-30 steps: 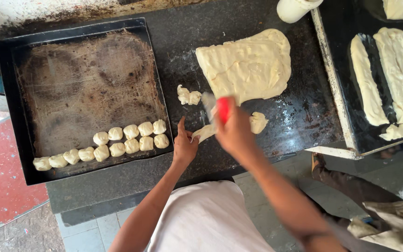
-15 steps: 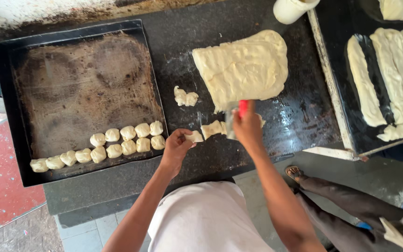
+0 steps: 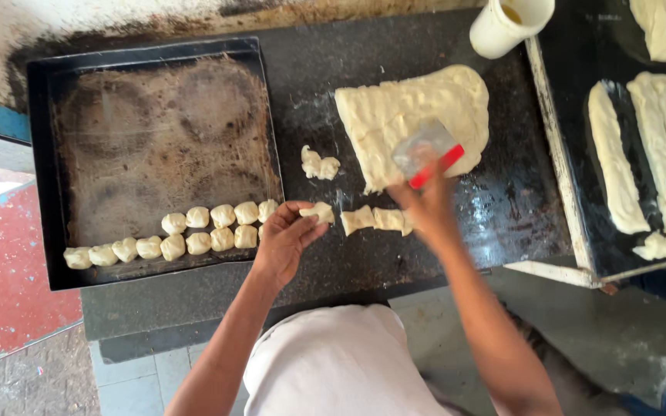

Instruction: The person shapes bread rolls from a sheet of dough. They use a bench scraper to cut portions from the dough and then use their hands to roll the pieces into small balls, placing them in rows on a dark baking tray.

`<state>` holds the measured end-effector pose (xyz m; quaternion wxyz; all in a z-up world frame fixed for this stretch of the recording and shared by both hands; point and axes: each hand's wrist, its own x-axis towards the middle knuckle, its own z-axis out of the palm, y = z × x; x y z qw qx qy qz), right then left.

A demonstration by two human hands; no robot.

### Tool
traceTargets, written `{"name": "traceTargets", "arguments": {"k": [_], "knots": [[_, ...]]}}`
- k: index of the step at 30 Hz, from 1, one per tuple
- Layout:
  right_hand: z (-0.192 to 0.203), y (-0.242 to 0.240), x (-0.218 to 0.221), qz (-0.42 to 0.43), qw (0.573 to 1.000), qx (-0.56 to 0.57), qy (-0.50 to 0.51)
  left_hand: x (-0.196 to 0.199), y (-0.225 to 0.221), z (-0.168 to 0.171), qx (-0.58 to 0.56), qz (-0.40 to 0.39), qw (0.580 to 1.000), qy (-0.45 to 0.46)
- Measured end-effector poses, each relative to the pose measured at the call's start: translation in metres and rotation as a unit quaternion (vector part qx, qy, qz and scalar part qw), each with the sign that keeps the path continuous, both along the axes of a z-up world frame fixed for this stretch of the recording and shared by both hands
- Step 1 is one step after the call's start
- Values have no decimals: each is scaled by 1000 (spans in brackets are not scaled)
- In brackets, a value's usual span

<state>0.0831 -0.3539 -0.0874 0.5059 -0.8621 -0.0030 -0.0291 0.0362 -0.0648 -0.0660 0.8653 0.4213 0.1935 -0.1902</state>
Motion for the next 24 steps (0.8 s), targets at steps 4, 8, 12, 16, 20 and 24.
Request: {"name": "traceTargets", "arguments": {"k": [4,8,12,16,20,24], "knots": [[-16,74,-19,187,963,121,149,-8,-4,6,51,-16,999,1],[-41,95,46,82,988,-66,-111,-9,4,-2,53,72,994,55],[-80,92,75,216,939,-222,-147,7,4,-27,26,103,994,10],[-105,103,50,205,917,-326,-101,54,-28,-69,87,101,990,-49],[-66,112,15,185,900,-386,-86,68,-44,-101,137,69,988,2],[13,84,-23,143,953,111,242,53,-31,-95,76,31,996,-31]]}}
